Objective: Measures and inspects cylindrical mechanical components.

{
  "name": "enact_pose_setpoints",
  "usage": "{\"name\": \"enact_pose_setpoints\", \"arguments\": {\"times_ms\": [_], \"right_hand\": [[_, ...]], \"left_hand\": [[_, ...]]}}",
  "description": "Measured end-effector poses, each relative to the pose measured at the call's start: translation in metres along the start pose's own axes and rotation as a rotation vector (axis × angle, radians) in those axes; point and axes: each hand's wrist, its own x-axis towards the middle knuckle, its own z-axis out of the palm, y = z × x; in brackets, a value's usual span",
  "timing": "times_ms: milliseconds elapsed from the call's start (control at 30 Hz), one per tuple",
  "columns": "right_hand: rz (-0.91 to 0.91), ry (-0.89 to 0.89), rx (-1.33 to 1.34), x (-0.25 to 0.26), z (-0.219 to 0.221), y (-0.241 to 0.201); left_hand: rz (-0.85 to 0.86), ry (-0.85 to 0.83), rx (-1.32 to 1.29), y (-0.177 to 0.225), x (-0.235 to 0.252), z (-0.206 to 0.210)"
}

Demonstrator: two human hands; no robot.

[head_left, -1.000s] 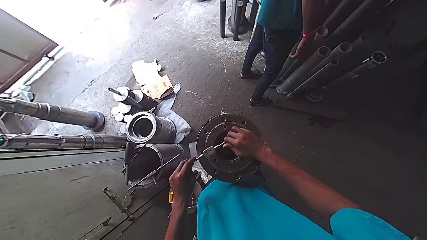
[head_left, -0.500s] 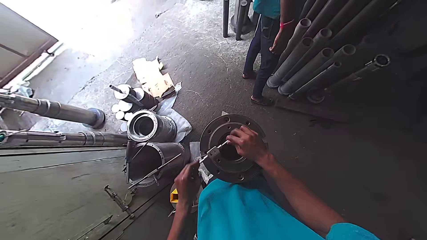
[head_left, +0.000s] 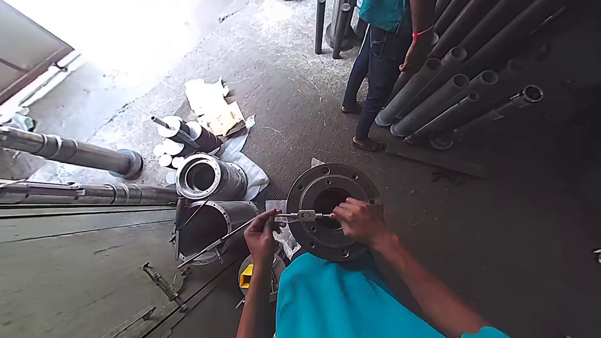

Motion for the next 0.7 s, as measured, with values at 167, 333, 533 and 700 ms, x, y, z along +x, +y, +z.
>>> {"name": "enact_pose_setpoints", "arguments": {"times_ms": [167, 333, 533, 700], "right_hand": [[0.206, 0.144, -0.135, -0.014, 0.015, -0.033], [0.274, 0.17, -0.159, -0.028, 0.027, -0.071], [0.236, 0.086, -0.08, -0.034, 0.018, -0.058], [0.236, -0.008, 0.025, -0.031, 0.006, -0.044]], "left_hand": [[-0.121, 0.032, -0.268, -0.002, 0.008, 0.011], [-0.193, -0.098, -0.183, 0.007, 0.055, 0.03], [-0.216, -0.255, -0.225, 0.009, 0.059, 0.012], [-0.208, -0.213, -0.2, 0.008, 0.056, 0.014]]}}
